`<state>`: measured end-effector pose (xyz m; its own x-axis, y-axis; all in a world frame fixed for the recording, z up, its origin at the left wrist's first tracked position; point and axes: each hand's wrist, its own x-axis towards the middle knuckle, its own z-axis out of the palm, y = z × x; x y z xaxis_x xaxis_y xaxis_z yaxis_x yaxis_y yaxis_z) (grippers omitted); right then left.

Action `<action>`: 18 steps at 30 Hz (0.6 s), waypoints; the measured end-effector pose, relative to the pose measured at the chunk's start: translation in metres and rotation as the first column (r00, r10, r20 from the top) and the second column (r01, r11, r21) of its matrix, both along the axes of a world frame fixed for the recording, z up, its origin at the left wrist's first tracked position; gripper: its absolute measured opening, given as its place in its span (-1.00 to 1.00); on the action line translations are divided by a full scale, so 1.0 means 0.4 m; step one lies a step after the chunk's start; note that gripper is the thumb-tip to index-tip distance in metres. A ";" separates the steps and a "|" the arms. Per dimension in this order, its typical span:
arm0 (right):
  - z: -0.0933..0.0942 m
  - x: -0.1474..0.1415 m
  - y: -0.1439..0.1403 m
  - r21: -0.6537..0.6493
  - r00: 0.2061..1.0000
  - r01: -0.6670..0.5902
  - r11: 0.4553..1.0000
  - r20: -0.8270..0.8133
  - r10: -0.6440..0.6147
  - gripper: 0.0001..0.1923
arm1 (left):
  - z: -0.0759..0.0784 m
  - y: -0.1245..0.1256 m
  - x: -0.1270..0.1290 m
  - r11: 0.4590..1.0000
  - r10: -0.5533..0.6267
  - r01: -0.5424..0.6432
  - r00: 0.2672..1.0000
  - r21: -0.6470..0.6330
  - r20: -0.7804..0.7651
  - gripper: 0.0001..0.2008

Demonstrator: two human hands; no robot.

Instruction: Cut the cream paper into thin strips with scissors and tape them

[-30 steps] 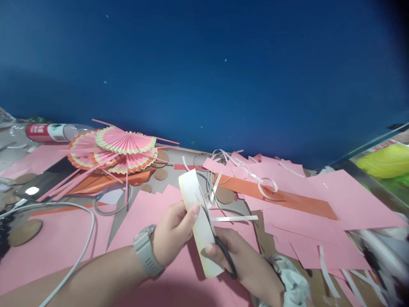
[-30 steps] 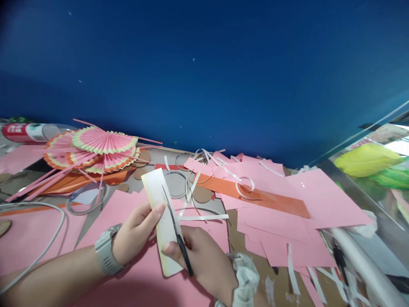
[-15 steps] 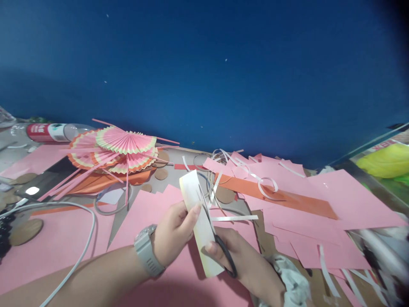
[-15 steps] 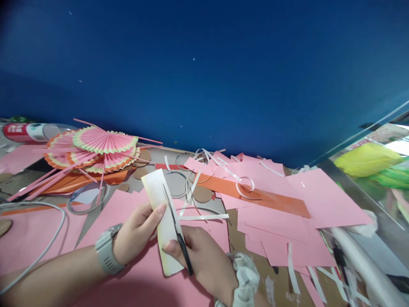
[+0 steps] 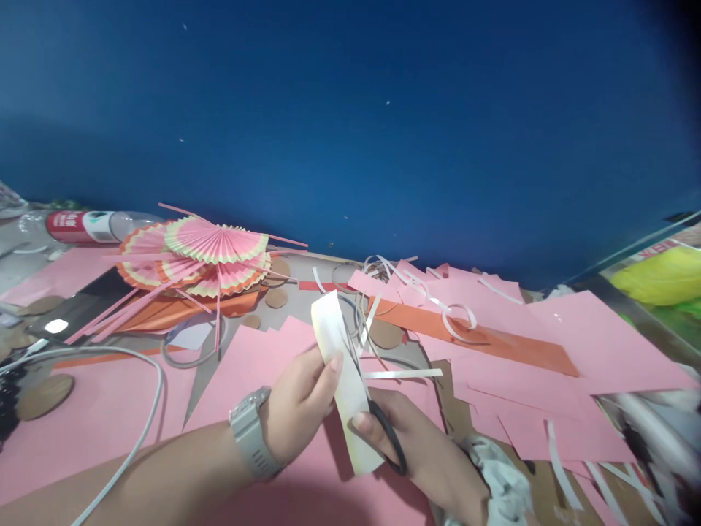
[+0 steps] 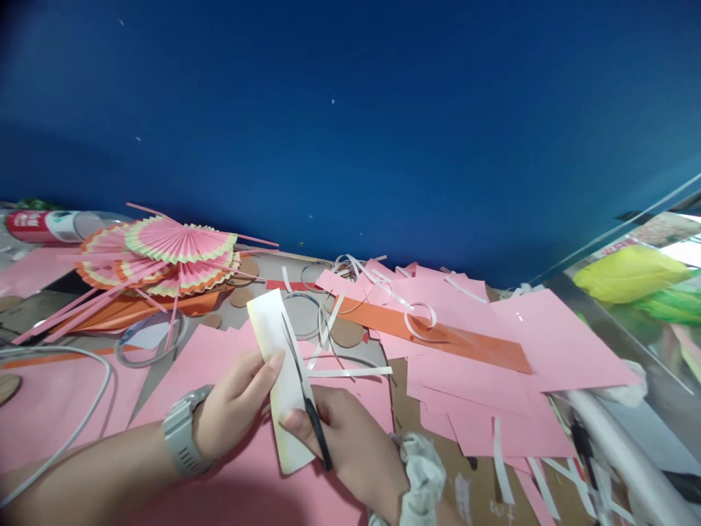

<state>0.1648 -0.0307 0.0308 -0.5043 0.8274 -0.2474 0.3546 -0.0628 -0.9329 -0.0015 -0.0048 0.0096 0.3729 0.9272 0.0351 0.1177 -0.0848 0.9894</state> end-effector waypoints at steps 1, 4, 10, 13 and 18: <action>-0.001 0.000 -0.001 -0.002 1.000 0.002 1.000 -0.002 -0.002 -0.72 | 0.000 0.000 0.000 1.000 0.000 0.000 1.000 0.003 0.003 -0.66; -0.008 0.001 -0.002 0.010 1.000 0.003 1.000 -0.004 -0.003 -0.73 | -0.001 0.001 0.002 1.000 0.002 -0.002 1.000 0.005 -0.010 -0.65; -0.016 0.002 -0.007 -0.001 1.000 0.008 1.000 -0.014 -0.008 -0.72 | 0.003 0.004 0.003 0.999 0.013 -0.012 0.999 0.034 -0.052 -0.66; -0.015 0.001 -0.006 -0.002 1.000 0.016 1.000 -0.004 -0.016 -0.71 | 0.005 0.006 0.003 1.000 0.003 -0.001 0.999 0.025 -0.049 -0.67; -0.009 -0.002 -0.001 0.035 0.999 0.030 0.999 0.030 -0.031 -0.70 | 0.006 0.006 0.003 1.000 -0.003 0.005 0.999 0.031 -0.050 -0.66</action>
